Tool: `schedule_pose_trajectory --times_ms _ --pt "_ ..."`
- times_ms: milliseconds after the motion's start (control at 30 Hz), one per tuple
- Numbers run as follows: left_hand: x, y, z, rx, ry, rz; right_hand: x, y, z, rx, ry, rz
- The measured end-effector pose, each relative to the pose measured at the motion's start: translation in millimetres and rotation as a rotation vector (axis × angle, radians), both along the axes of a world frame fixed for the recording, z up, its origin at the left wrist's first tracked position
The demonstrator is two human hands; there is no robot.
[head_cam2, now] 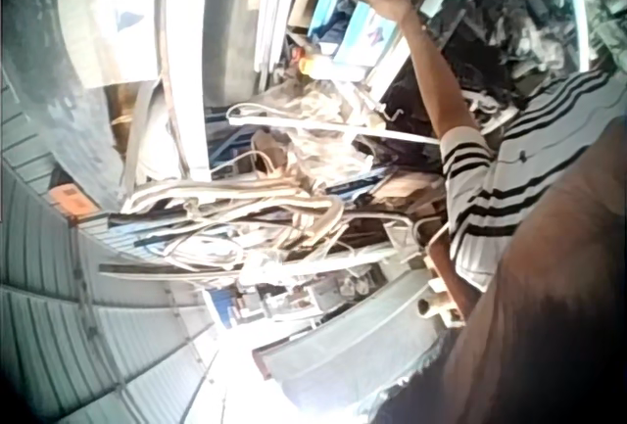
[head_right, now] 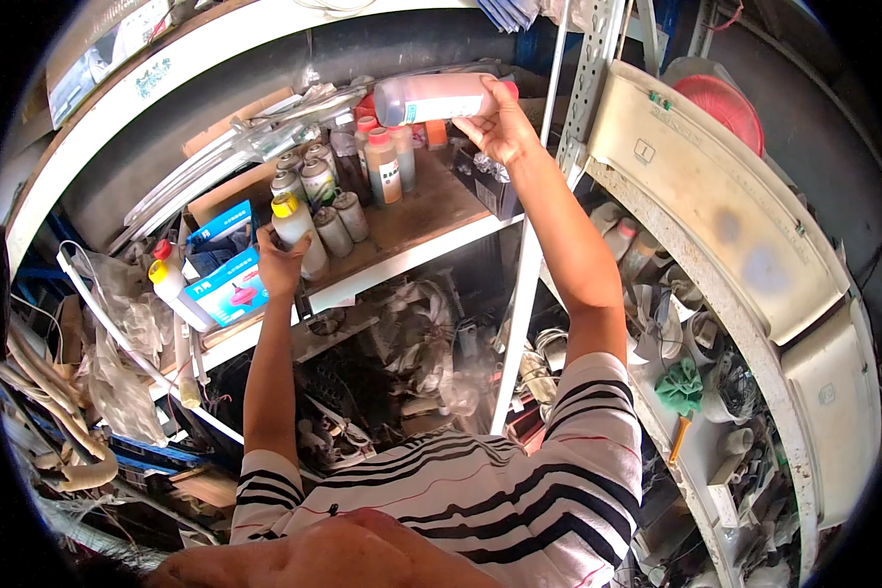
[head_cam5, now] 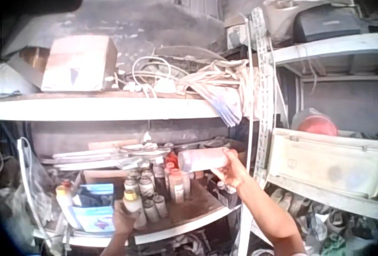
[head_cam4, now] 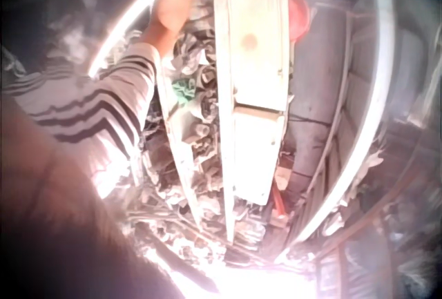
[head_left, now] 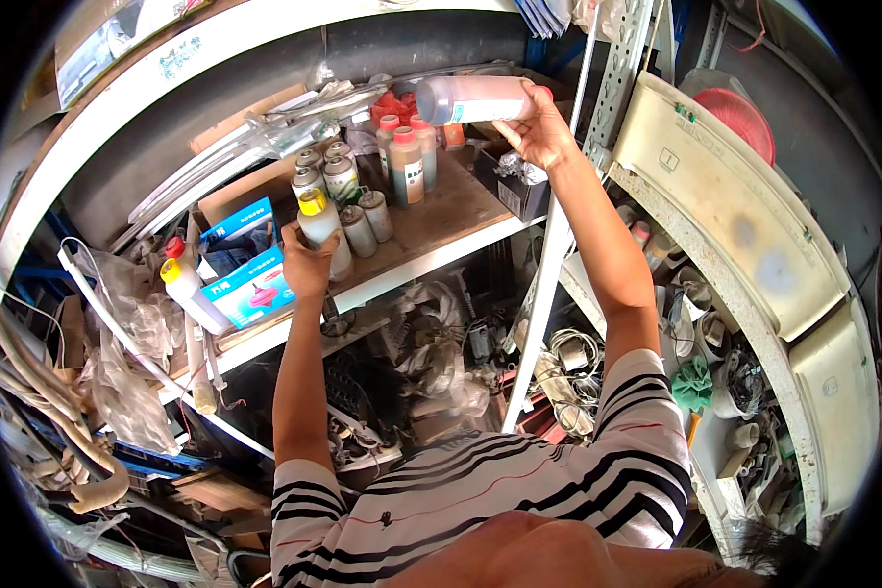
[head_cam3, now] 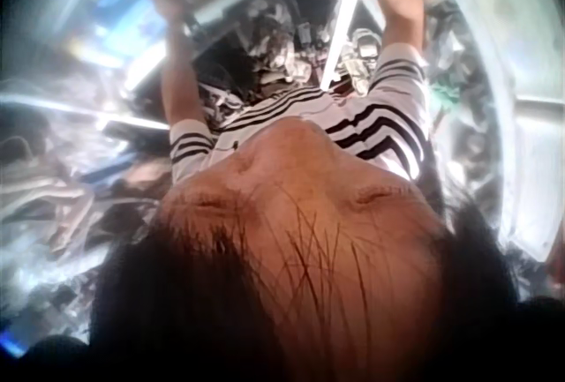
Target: The person handles several plastic bottles on a storage shelf, unscrewing a cap from one, pouring liquid into another, and then rearranging various bottles, cans, and a plastic bag across the shelves.
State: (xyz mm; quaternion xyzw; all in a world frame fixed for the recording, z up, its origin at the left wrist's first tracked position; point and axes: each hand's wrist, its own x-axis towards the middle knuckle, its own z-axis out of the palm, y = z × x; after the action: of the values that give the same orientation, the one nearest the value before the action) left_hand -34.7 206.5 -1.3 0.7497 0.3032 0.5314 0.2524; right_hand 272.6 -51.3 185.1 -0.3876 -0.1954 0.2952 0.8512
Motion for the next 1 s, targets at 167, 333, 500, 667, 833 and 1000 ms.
schedule_pose_trajectory --times_ms 167,333,500,667,833,1000 --pt "0 0 1 -0.024 0.023 0.011 -9 -3 1 0.004 -0.021 0.014" --pt "3 -1 0 0.007 0.007 0.026 -17 -9 -4 -0.032 -0.083 0.022" --pt "0 -18 -1 0.063 -0.072 0.008 -45 -30 -32 -0.295 -0.483 -0.065" --pt "-26 -69 -5 0.168 -0.186 -0.006 -106 -57 -90 -0.505 -1.159 -0.337" --pt "-49 -151 -30 -0.197 0.213 -0.363 -166 -63 -149 -0.801 -1.216 -0.436" --pt "-44 -191 -44 -0.213 0.243 -0.451 -194 -56 -190 -0.516 -0.933 -0.152"
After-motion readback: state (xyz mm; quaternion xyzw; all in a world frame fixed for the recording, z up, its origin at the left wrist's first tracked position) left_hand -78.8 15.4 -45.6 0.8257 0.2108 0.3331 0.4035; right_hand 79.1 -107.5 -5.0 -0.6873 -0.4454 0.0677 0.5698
